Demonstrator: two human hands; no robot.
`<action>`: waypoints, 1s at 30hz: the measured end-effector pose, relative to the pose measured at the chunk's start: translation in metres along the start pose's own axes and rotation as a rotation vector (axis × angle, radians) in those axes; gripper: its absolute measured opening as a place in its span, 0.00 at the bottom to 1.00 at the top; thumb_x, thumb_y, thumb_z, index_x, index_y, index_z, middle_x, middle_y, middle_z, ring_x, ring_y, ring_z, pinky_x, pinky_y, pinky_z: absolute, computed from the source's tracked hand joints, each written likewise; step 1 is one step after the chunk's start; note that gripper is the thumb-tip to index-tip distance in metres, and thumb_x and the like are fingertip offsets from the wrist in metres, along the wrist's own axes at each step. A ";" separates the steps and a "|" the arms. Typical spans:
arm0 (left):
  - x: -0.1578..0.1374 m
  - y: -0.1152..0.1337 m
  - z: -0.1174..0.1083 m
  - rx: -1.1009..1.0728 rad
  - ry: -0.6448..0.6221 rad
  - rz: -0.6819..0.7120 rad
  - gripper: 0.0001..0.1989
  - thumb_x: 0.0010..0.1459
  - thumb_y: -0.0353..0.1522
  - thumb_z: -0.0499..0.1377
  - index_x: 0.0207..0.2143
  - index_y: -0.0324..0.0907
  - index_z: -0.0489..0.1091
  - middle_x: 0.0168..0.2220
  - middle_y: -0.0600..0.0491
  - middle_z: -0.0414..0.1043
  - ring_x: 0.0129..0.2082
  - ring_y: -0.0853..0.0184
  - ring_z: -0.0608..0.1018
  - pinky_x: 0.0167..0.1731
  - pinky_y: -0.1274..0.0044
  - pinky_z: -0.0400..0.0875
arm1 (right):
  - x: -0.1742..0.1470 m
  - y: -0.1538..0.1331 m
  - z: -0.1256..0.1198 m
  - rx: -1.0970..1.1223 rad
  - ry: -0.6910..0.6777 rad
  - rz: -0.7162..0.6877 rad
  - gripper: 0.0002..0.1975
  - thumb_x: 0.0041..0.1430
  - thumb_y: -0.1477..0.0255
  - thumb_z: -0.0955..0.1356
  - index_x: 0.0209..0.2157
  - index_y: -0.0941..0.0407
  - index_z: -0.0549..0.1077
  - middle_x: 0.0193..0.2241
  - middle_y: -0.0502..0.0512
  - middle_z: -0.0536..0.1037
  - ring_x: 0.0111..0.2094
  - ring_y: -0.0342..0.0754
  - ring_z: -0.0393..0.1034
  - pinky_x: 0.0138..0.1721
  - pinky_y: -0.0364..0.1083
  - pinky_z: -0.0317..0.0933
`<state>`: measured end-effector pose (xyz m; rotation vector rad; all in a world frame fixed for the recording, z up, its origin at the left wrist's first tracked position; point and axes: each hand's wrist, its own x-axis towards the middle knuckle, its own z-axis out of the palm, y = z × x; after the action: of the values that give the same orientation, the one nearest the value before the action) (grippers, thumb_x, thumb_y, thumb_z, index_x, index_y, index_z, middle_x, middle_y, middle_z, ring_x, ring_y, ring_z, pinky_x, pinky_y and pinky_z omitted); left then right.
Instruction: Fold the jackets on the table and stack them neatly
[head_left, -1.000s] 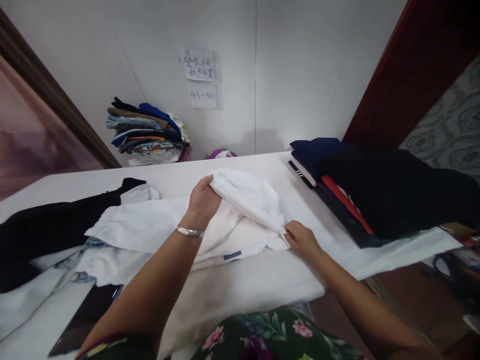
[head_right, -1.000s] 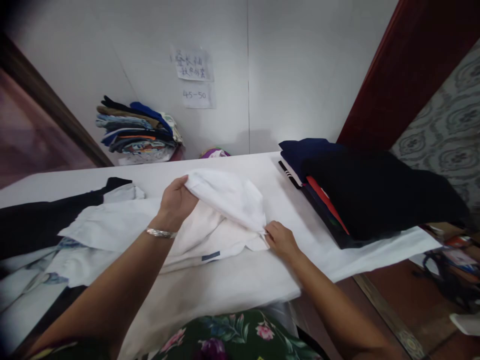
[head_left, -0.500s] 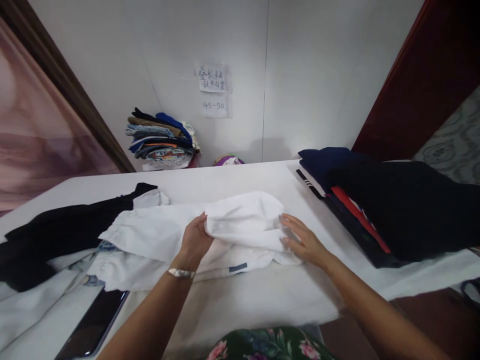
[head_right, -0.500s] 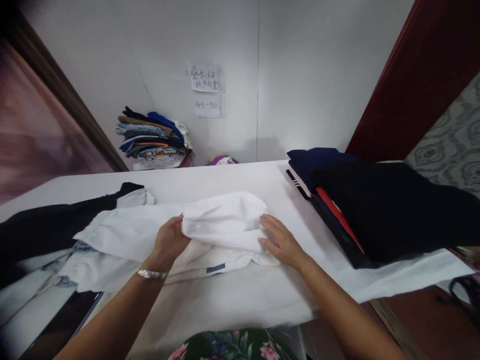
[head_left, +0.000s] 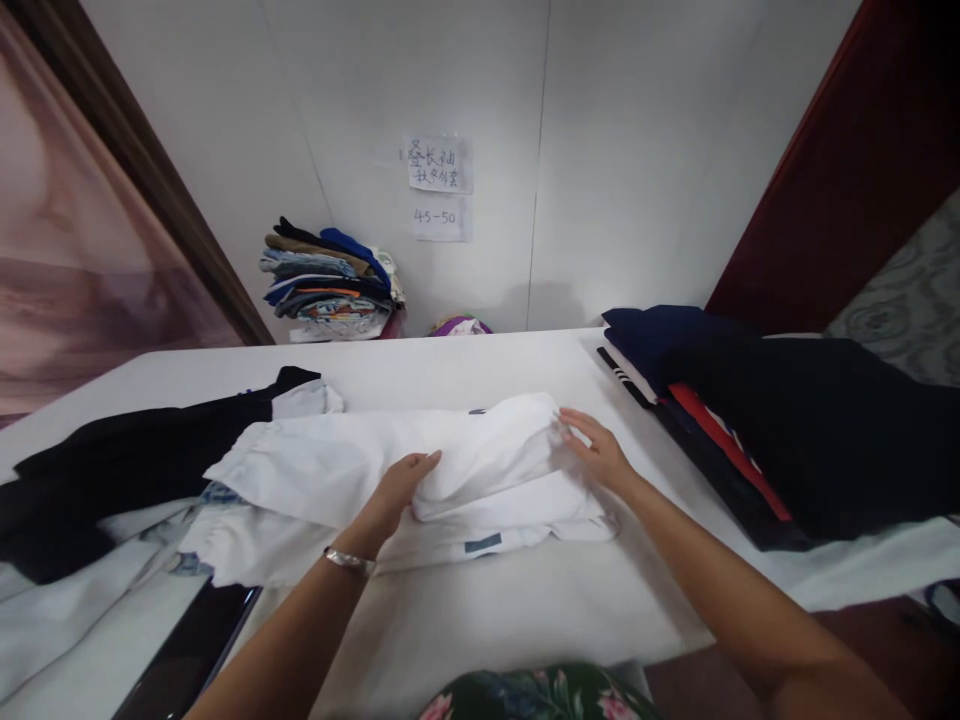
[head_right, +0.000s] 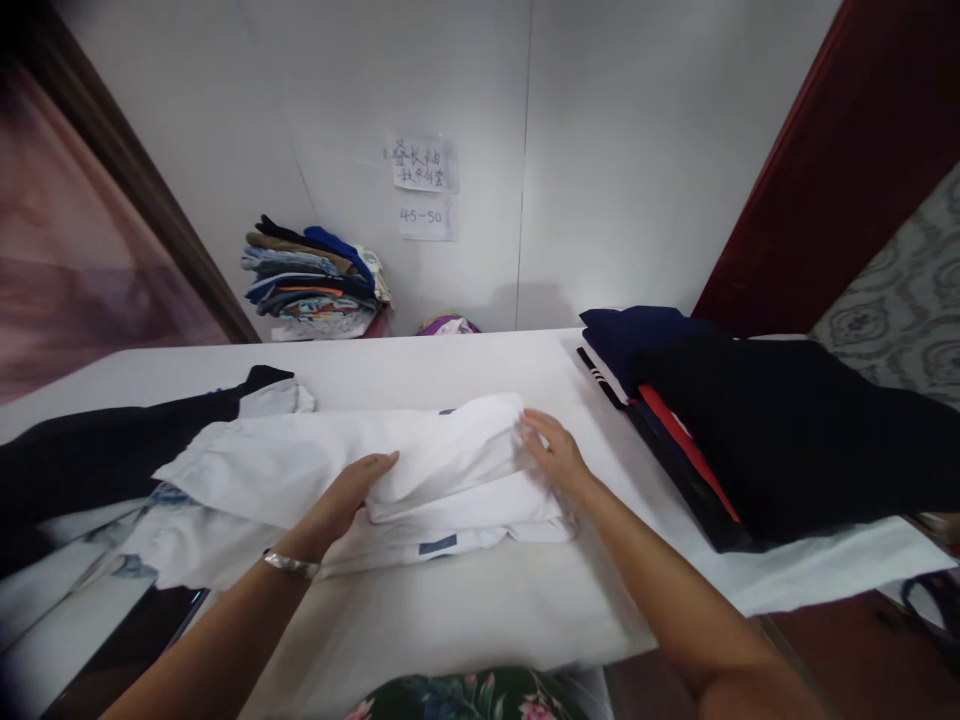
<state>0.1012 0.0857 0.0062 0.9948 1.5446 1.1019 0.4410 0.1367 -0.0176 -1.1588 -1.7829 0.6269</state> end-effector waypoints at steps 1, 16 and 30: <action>-0.003 0.004 0.003 0.035 -0.031 0.013 0.19 0.44 0.47 0.67 0.28 0.41 0.74 0.27 0.52 0.74 0.31 0.60 0.76 0.29 0.73 0.68 | 0.016 -0.001 0.001 0.005 -0.003 0.018 0.22 0.62 0.57 0.67 0.53 0.50 0.76 0.60 0.57 0.71 0.63 0.56 0.63 0.65 0.57 0.55; -0.081 0.043 0.023 0.494 -0.436 0.590 0.19 0.63 0.43 0.52 0.24 0.42 0.68 0.22 0.57 0.65 0.25 0.70 0.66 0.28 0.77 0.60 | 0.080 0.028 0.016 -0.030 -0.234 0.077 0.17 0.55 0.56 0.66 0.29 0.55 0.78 0.28 0.50 0.78 0.30 0.46 0.69 0.34 0.44 0.62; 0.055 -0.008 -0.011 0.130 0.119 -0.170 0.09 0.45 0.38 0.63 0.22 0.44 0.67 0.21 0.55 0.68 0.24 0.65 0.72 0.22 0.77 0.63 | 0.092 0.036 0.044 -0.274 -0.130 0.303 0.17 0.61 0.62 0.65 0.47 0.54 0.78 0.45 0.58 0.81 0.48 0.53 0.74 0.52 0.50 0.63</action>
<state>0.0783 0.1342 -0.0128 0.8777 1.7812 0.9662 0.4038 0.2374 -0.0292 -1.6279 -1.8595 0.6591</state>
